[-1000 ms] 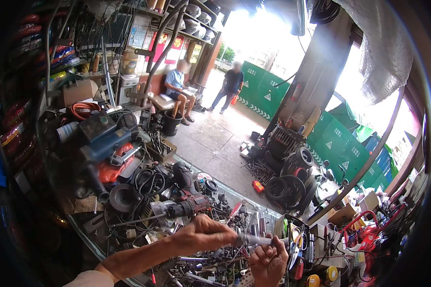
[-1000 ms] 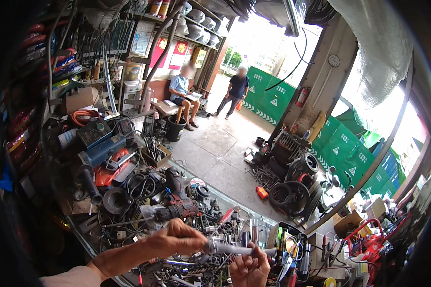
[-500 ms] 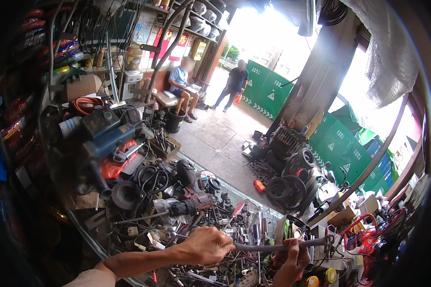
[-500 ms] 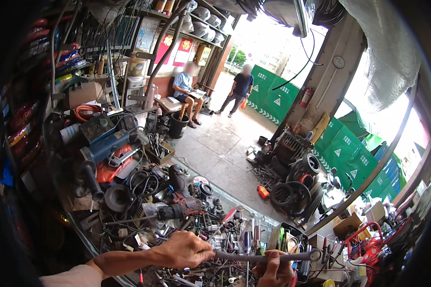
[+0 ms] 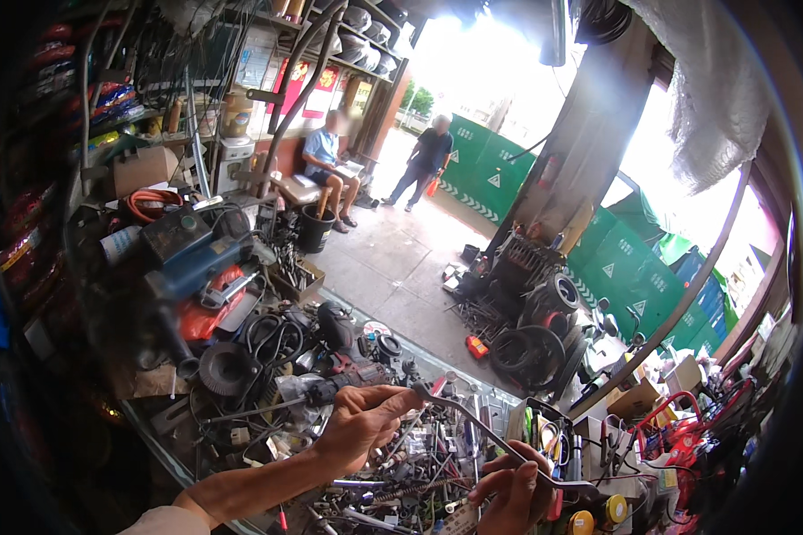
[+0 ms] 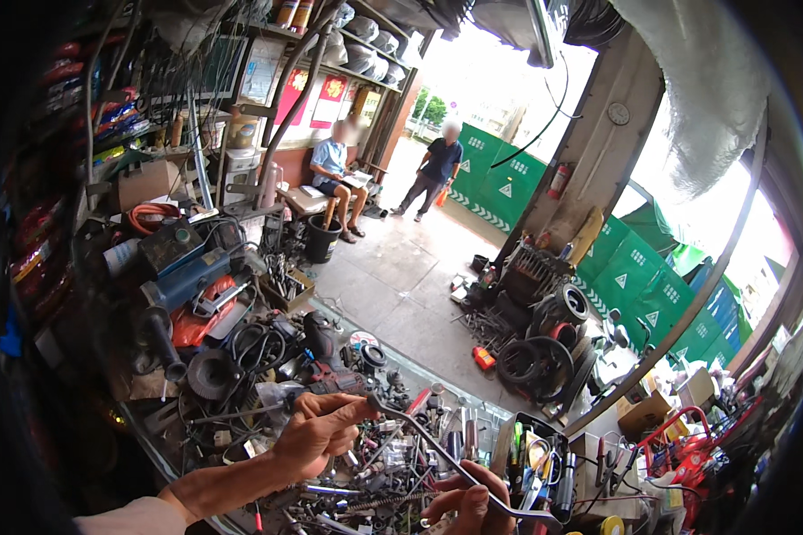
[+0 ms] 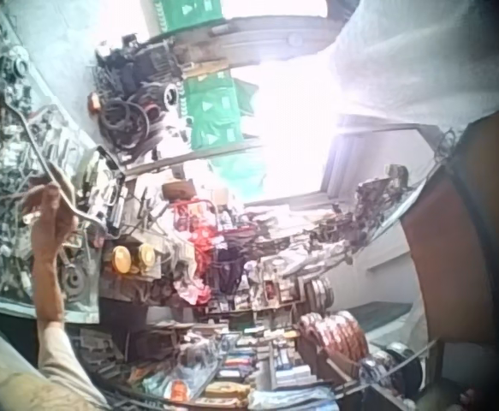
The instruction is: The person is working at a cluttered workbench in a workshop, manipulating small mechanical parts and tools. They repeatedly pick up, inspect, and handle various metal components, including a long silver rod and small fasteners, using their hands and occasionally tools. The task involves sorting and examining these items amidst a disorganized array of equipment.
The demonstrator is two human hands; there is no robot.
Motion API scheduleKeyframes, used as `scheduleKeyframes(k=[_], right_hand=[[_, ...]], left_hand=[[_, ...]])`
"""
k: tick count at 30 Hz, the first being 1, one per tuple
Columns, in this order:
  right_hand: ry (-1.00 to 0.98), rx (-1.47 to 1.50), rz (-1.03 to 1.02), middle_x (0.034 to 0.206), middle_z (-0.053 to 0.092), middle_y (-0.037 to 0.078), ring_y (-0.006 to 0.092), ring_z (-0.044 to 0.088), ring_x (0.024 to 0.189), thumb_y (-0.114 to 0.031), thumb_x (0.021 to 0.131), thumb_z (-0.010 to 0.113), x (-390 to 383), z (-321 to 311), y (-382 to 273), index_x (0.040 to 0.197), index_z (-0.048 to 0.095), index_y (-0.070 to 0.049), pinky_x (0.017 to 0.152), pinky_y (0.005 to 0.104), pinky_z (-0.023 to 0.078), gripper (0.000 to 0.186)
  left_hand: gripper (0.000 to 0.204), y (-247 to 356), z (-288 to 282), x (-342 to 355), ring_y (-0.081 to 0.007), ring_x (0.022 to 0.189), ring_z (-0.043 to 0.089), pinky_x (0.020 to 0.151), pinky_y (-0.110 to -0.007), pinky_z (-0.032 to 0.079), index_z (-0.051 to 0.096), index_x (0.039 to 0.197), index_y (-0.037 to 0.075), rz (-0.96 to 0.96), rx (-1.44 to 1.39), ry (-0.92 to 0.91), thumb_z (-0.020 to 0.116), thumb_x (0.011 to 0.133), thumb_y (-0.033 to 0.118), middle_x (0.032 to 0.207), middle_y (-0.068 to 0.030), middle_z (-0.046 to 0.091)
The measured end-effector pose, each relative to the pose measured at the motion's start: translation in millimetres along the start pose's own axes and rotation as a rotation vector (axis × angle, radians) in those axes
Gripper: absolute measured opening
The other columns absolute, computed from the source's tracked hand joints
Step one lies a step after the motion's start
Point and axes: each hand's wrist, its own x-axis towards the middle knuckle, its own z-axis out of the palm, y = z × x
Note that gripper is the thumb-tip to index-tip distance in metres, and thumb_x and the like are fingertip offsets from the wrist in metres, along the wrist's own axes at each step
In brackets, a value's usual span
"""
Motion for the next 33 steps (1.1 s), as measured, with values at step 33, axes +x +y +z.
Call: scheduleKeyframes(k=[33], right_hand=[[0.035,-0.154,-0.133,0.068,0.061,0.007,0.0066,0.046,0.041,-0.032,0.09,0.054,-2.4,0.9,-4.0,0.103,0.057,0.003,0.039,0.0186,0.035,0.038]], left_hand=[[0.014,-6.8,5.0,-0.9,-0.0043,0.06,0.052,0.049,-0.022,0.041,0.067,0.089,-0.002,0.183,0.771,-0.021,0.063,0.084,0.011,0.069,-0.0014,0.063]])
